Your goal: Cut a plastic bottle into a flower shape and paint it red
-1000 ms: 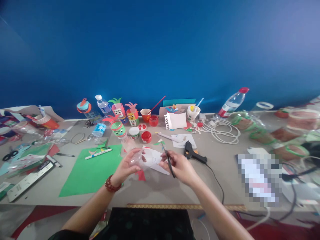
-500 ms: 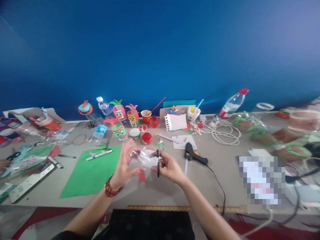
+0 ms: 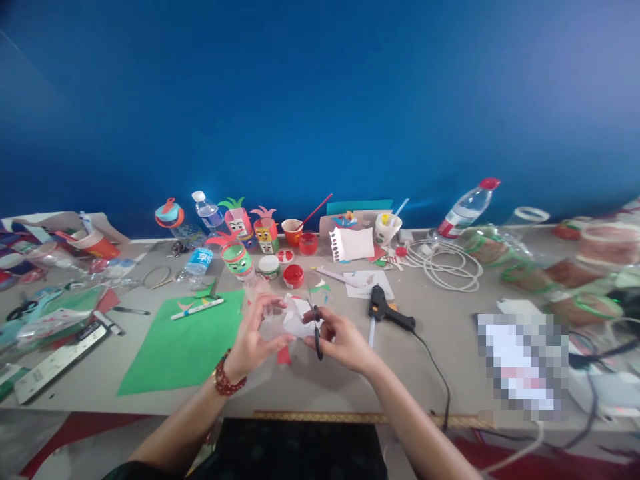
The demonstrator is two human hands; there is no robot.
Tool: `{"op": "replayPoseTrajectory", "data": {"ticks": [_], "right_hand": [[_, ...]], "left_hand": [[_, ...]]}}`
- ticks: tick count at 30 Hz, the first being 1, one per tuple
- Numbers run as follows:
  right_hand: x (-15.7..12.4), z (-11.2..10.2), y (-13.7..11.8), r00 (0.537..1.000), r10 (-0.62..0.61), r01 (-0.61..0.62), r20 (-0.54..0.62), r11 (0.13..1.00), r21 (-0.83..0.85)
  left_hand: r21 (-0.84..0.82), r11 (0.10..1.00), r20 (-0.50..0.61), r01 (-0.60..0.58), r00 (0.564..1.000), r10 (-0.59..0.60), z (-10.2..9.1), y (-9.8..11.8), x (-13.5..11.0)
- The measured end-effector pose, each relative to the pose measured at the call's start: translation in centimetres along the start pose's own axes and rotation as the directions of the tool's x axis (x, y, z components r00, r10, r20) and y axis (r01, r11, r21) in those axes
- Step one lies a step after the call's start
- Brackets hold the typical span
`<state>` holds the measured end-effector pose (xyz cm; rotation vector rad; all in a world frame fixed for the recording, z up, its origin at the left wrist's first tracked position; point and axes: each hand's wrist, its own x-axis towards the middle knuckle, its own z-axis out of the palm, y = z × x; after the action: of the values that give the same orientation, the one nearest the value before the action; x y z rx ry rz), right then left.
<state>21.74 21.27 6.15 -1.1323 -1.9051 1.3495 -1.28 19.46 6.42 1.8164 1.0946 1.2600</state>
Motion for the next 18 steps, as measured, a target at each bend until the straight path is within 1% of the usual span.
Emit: {"op": "replayPoseTrajectory", "data": {"ticks": [4,7,9,14,16,18], "right_hand": [[-0.5,-0.5,-0.5,1.0,-0.02,0.018,-0.016,0.995,-0.1],[-1.0,-0.7,-0.4,0.999,-0.015,0.01,-0.037,0.991,-0.132],[-1.4,-0.7,-0.3,0.999,-0.001,-0.005,-0.043,0.991,-0.131],[-2.2,-0.2,0.2,0.998,0.034,-0.044,-0.061,0.985,-0.167],[-2.4,-0.2,0.2,0.996,0.033,-0.048,-0.084,0.982,-0.182],[-2.6,-0.4,0.2,0.993,0.03,-0.05,-0.11,0.983,-0.179]], "left_hand": [[0.085,0.996,-0.025,0.026,0.999,-0.024,0.0,-0.1,-0.4],[0.147,0.987,0.025,0.062,0.997,-0.067,0.4,-0.4,-0.9],[0.186,0.979,0.068,0.081,0.993,-0.095,1.2,-1.2,-1.6],[0.255,0.962,0.154,0.099,0.978,-0.142,3.7,-4.5,-3.9],[0.278,0.953,0.177,0.118,0.969,-0.172,4.1,-5.2,-4.5],[0.278,0.951,0.191,0.134,0.963,-0.192,4.0,-5.4,-4.8]]}}
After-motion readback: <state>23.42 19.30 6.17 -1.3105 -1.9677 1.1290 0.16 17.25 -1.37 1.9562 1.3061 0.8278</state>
